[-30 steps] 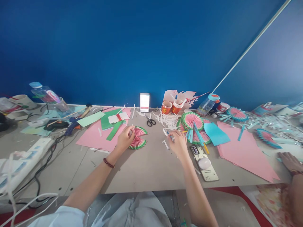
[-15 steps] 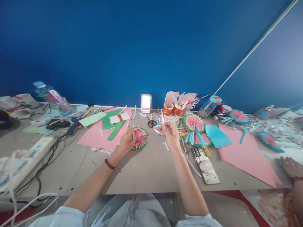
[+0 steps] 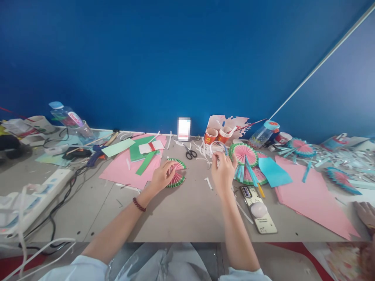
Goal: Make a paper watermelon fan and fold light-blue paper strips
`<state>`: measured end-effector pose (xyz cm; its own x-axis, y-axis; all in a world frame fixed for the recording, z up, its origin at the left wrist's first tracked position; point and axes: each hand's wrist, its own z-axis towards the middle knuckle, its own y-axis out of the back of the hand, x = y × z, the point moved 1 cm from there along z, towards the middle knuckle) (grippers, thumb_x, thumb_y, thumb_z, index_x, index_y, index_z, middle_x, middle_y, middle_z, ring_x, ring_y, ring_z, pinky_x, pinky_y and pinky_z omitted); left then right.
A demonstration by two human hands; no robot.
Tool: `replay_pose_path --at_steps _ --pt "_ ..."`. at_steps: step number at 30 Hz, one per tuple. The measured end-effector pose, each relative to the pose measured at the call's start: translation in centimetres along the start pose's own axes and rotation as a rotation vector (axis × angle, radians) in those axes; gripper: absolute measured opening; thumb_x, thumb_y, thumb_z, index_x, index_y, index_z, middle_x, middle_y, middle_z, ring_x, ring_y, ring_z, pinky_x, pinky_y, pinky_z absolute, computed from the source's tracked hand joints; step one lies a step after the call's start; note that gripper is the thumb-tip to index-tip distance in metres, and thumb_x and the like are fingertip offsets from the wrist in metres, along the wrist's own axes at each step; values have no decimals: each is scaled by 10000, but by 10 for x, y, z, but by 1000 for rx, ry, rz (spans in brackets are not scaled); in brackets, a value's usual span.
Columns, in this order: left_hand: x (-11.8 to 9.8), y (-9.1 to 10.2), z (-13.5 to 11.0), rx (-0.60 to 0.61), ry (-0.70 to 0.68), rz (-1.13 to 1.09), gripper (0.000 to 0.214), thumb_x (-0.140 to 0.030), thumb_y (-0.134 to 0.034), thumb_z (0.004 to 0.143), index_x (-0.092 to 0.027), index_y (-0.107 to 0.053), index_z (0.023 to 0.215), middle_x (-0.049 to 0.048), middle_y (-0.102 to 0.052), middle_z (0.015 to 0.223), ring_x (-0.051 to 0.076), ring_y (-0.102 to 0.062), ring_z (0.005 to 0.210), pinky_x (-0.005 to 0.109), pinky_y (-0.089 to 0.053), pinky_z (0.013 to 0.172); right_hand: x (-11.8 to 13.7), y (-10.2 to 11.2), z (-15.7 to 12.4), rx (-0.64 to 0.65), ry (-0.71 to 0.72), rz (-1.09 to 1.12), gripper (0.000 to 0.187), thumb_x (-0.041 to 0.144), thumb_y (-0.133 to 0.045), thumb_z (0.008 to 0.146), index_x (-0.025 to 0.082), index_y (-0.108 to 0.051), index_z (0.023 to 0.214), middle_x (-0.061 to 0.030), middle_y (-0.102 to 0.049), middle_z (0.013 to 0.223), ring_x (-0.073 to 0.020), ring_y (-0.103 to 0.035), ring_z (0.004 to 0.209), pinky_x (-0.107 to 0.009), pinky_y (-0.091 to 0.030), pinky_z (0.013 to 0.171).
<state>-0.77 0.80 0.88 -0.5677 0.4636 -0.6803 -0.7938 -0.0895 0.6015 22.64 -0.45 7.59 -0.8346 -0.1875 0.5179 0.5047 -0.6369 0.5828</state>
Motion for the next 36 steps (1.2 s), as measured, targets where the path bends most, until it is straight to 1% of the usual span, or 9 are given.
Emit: replay_pose_path --at_steps 2,5,8,10,15,20,24,30,36 --pt "0 0 0 10 14 -61 261 -260 -458 870 -239 -594 1091 47 -606 1005 118 -532 657 251 -427 651 0 -5 0 69 -76 231 180 350 -484 848 202 -570 900 -54 -660 790 -202 -616 773 -380 -436 830" --pt "-1 0 1 -16 38 -230 313 -292 -503 852 -228 -562 1153 50 -602 966 118 -522 669 240 -437 629 6 -20 -7 253 -232 587 241 408 -529 818 188 -566 910 -27 -649 679 -170 -617 623 -317 -491 663" --pt "-2 2 2 -36 33 -370 486 -328 -555 828 -241 -452 1294 60 -590 1027 113 -517 691 215 -432 574 16 -39 -19 404 -331 787 300 445 -592 768 173 -602 895 -33 -669 670 -156 -616 587 -309 -504 635" --pt "-2 3 3 19 -3 -394 607 -340 -591 806 -267 -364 1365 75 -564 1143 117 -530 735 220 -448 590 20 -51 -28 447 -339 864 306 440 -616 756 171 -621 902 -42 -686 711 -160 -629 636 -312 -511 676" --pt "-3 4 4 89 -6 -384 491 -353 -577 814 -251 -482 1285 77 -605 1080 163 -576 850 269 -488 686 15 -65 -44 600 -335 975 273 414 -622 771 202 -676 935 -34 -705 769 -177 -648 738 -319 -513 737" --pt "-4 1 3 76 129 -465 509 -364 -661 743 -200 -536 1209 69 -624 958 167 -588 824 259 -491 657 10 -57 -47 805 -274 1070 321 316 -632 779 248 -654 1092 -43 -699 1020 -207 -627 966 -360 -457 891" --pt "-4 0 2 110 141 -583 601 -325 -702 703 -197 -495 1253 77 -607 996 167 -573 866 248 -484 670 15 -51 -48 876 -182 1091 427 258 -608 796 259 -573 1221 -45 -660 1114 -210 -573 1074 -381 -400 963" --pt "-7 3 1 155 114 -619 729 -309 -754 642 -230 -449 1300 98 -538 1166 183 -544 942 260 -481 717 15 -53 -51 1005 -152 1147 573 250 -573 814 278 -404 1361 -69 -604 1185 -195 -565 1057 -295 -484 778" --pt "-5 1 2 152 230 -719 518 -427 -630 748 -184 -509 1189 90 -567 1070 175 -561 898 267 -470 728 16 -58 -52 909 -34 1047 557 248 -675 749 285 -503 1278 -75 -573 1240 -208 -541 1118 -377 -427 943"
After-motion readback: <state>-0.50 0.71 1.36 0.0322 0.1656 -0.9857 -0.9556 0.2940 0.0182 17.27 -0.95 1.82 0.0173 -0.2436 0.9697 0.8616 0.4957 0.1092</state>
